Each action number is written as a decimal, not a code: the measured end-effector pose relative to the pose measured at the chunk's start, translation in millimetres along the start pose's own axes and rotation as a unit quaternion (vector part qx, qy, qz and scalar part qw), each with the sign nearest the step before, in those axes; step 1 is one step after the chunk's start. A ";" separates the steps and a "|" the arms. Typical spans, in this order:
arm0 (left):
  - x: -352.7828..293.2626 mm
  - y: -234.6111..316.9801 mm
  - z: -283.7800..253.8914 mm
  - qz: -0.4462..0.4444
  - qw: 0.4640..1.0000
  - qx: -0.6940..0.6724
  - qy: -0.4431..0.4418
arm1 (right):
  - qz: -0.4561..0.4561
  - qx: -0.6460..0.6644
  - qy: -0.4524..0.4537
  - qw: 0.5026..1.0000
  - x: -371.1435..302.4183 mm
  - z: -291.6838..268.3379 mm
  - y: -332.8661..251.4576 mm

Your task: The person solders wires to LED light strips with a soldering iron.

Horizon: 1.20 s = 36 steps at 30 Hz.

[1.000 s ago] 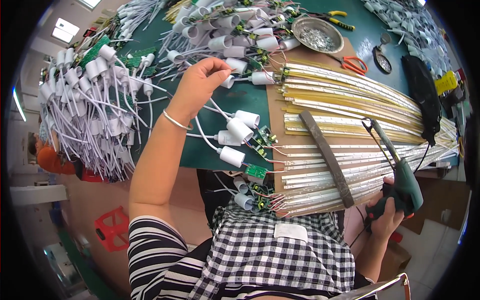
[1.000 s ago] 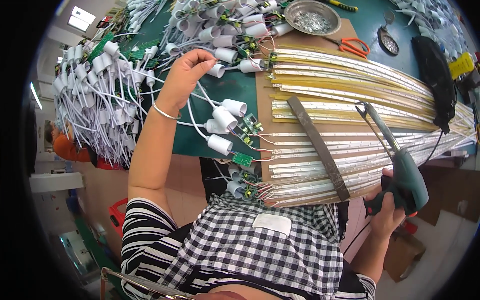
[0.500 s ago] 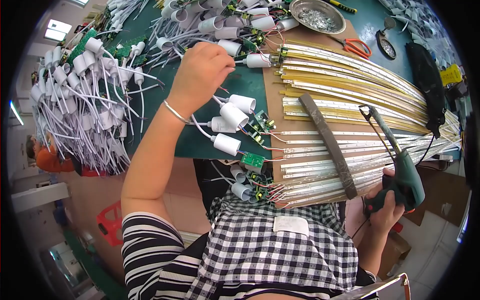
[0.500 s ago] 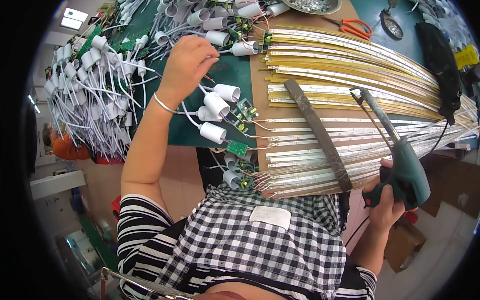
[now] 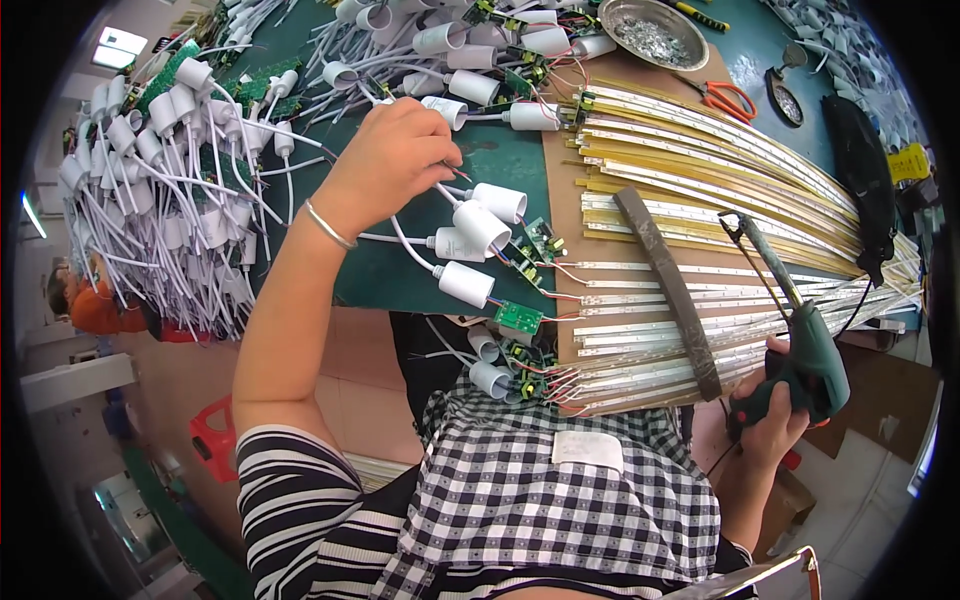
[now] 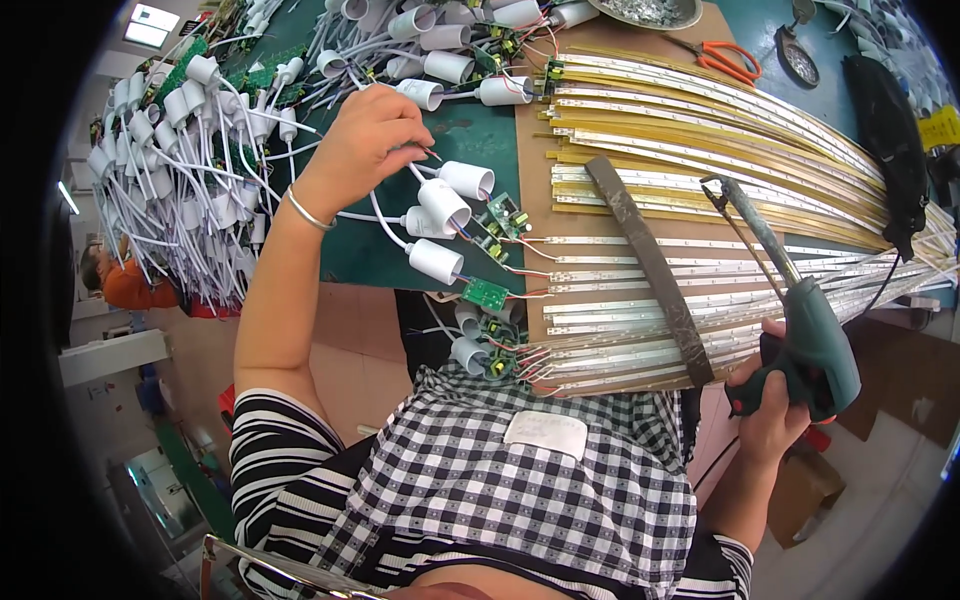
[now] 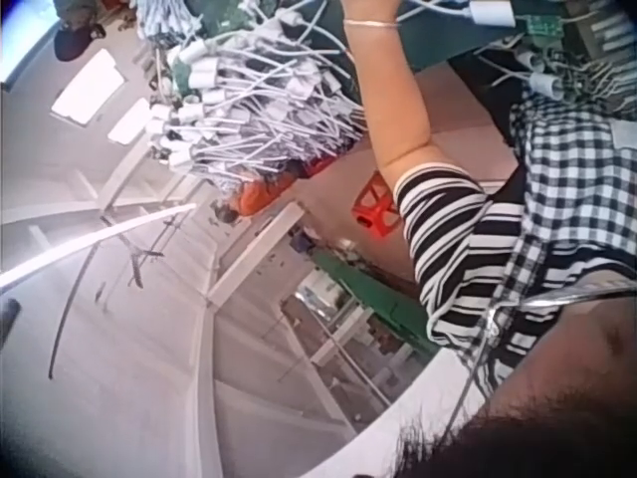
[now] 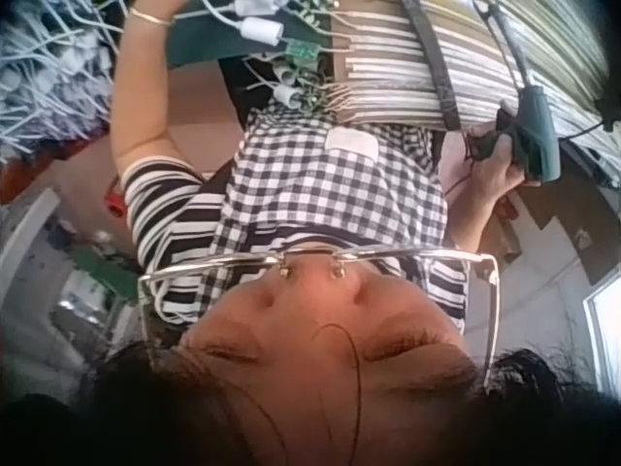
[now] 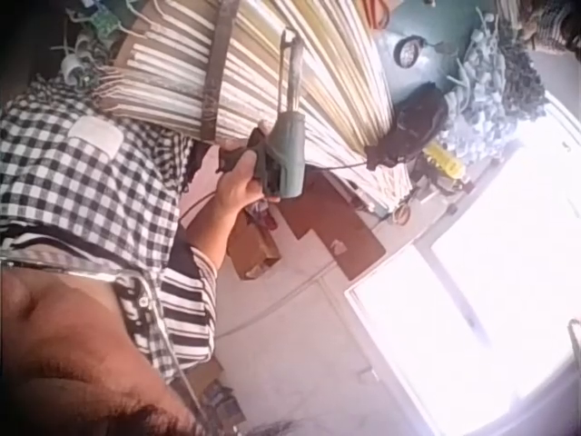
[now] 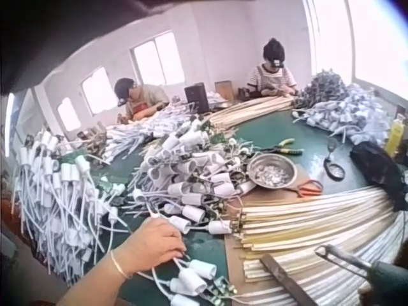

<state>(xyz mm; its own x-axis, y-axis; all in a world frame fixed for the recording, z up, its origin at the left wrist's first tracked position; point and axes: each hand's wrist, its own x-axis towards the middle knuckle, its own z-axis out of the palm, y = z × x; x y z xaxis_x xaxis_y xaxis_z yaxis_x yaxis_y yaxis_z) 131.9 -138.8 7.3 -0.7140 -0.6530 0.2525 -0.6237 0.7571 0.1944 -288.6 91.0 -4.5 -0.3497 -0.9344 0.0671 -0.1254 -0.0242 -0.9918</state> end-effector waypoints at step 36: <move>7.3 -8.4 8.6 -0.337 0.840 -0.424 0.032 | 0.007 0.022 0.012 1.000 -6.4 8.4 -3.8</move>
<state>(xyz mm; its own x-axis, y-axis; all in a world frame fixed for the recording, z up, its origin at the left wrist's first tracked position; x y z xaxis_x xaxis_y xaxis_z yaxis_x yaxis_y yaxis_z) 129.1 -150.0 -0.7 -0.2538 -0.9570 -0.1406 -0.4089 -0.0256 0.9122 -278.1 94.1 -2.1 -0.3732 -0.9261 0.0554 -0.0803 -0.0273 -0.9964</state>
